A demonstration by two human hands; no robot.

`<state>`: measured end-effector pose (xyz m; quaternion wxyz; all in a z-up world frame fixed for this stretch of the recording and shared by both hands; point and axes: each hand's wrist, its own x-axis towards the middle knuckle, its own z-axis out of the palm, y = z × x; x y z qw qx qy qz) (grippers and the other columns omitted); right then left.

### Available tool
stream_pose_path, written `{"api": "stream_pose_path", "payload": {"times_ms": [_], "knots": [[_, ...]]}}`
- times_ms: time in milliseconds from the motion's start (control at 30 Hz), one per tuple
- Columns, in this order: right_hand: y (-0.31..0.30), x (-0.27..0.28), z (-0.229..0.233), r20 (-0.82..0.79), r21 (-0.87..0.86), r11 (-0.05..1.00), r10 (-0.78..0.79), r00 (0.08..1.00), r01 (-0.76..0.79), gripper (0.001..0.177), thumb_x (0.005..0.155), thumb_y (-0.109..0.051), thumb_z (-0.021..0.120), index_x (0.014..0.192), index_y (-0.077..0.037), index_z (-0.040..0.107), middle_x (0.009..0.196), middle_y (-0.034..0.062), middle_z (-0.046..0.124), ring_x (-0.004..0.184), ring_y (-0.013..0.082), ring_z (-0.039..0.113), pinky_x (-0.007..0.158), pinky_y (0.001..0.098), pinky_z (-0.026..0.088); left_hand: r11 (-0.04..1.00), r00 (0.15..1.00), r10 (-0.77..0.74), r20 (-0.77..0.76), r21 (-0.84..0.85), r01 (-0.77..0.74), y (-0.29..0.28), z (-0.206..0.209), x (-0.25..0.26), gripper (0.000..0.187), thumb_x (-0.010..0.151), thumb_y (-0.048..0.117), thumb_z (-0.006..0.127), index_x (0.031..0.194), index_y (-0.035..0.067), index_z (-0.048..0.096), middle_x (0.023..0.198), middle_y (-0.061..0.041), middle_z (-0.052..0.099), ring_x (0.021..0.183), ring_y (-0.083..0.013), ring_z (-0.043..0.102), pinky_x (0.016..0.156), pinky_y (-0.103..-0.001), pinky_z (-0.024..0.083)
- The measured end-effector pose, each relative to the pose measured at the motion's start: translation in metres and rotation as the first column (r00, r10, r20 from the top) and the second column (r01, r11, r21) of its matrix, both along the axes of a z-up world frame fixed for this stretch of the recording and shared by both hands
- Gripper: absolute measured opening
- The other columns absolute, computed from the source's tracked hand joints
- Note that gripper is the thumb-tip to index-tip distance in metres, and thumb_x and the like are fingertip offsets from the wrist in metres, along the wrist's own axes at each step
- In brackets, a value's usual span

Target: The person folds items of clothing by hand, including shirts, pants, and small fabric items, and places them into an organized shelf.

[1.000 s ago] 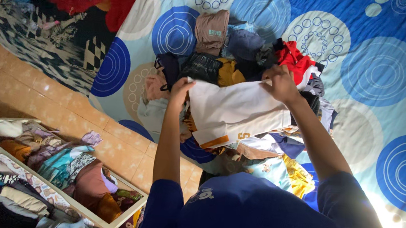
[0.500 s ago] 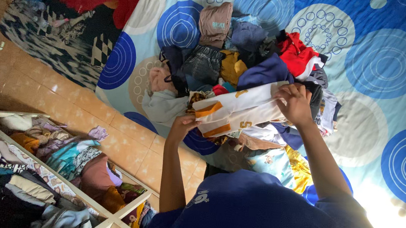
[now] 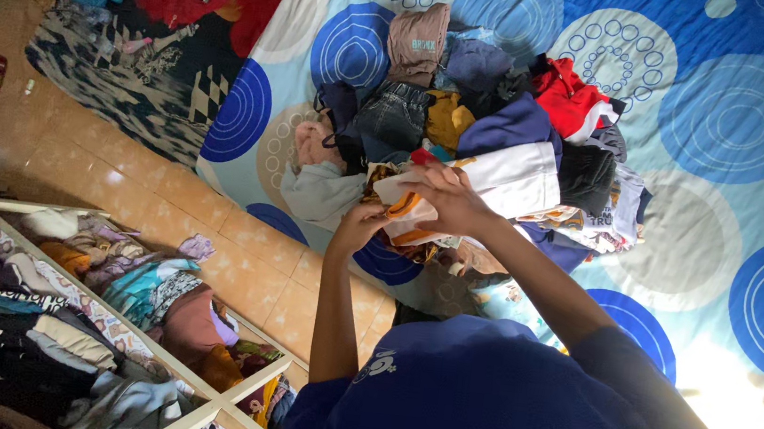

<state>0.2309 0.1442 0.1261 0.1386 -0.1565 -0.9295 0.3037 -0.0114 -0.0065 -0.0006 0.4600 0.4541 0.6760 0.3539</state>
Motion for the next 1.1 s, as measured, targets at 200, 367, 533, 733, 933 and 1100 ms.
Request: {"api": "stream_pose_path", "payload": {"times_ms": [200,367,533,733,933,1100], "knots": [[0.021,-0.016,-0.041,0.245,0.04,0.991,-0.136,0.96,0.13,0.046,0.081,-0.044,0.082,0.116,-0.02,0.066,0.127,0.0041,0.06,0.129,0.0284,0.047,0.106,0.0558,0.032,0.996,0.963,0.024,0.269,0.072,-0.045,0.009,0.009,0.005,0.026,0.103,0.024,0.068,0.099,-0.001,0.064,0.084,0.003,0.054,0.079,-0.0086,0.049,0.069,-0.028,0.041],[0.023,-0.012,-0.072,0.178,0.042,0.946,-0.323,0.93,0.321,0.04,0.093,-0.036,0.076,0.125,-0.016,0.062,0.099,-0.0004,0.068,0.118,0.0254,0.056,0.1,0.0526,0.035,0.978,0.974,0.205,-0.099,-0.015,-0.208,0.019,0.015,0.011,0.039,0.103,0.041,0.064,0.098,0.002,0.062,0.075,-0.006,0.053,0.07,-0.0169,0.051,0.067,-0.033,0.043],[0.02,-0.001,-0.063,0.105,0.024,0.849,-0.527,0.844,0.527,0.057,0.076,-0.028,0.083,0.128,-0.017,0.061,0.11,0.0051,0.064,0.114,0.029,0.055,0.094,0.0554,0.034,0.965,0.934,0.208,-0.289,-0.096,-0.245,0.032,0.017,0.014,0.037,0.093,0.038,0.071,0.108,0.005,0.066,0.079,-0.009,0.066,0.071,-0.0221,0.063,0.066,-0.035,0.048],[0.037,0.07,-0.106,-0.305,0.11,0.483,-0.815,0.492,0.869,0.069,0.081,-0.028,0.088,0.138,-0.009,0.055,0.124,0.0183,0.049,0.117,0.0391,0.045,0.096,0.0573,0.04,0.879,0.689,0.472,-0.55,0.232,-0.416,0.026,0.049,0.055,0.06,0.089,0.04,0.062,0.14,0.008,0.054,0.119,-0.013,0.065,0.106,-0.0299,0.065,0.091,-0.047,0.05],[0.065,0.129,-0.162,0.269,-0.083,0.318,-0.905,0.329,0.944,0.066,0.095,-0.056,0.073,0.132,-0.004,0.058,0.122,0.0225,0.067,0.112,0.0433,0.063,0.092,0.0642,0.039,0.957,0.668,0.175,-0.723,0.286,0.058,0.029,0.048,0.122,0.081,0.101,0.066,0.051,0.159,0.01,0.041,0.168,-0.026,0.028,0.154,-0.0494,0.023,0.121,-0.07,0.02],[0.076,0.136,-0.153,0.314,-0.223,0.306,-0.877,0.365,0.926,0.07,0.087,-0.064,0.073,0.115,-0.001,0.067,0.105,0.026,0.073,0.101,0.0419,0.071,0.088,0.0483,0.054,0.988,0.64,0.008,-0.768,0.106,0.115,0.034,0.067,0.127,0.085,0.082,0.068,0.063,0.153,0.025,0.048,0.165,-0.021,0.025,0.152,-0.0521,0.009,0.114,-0.072,0.016]]}}
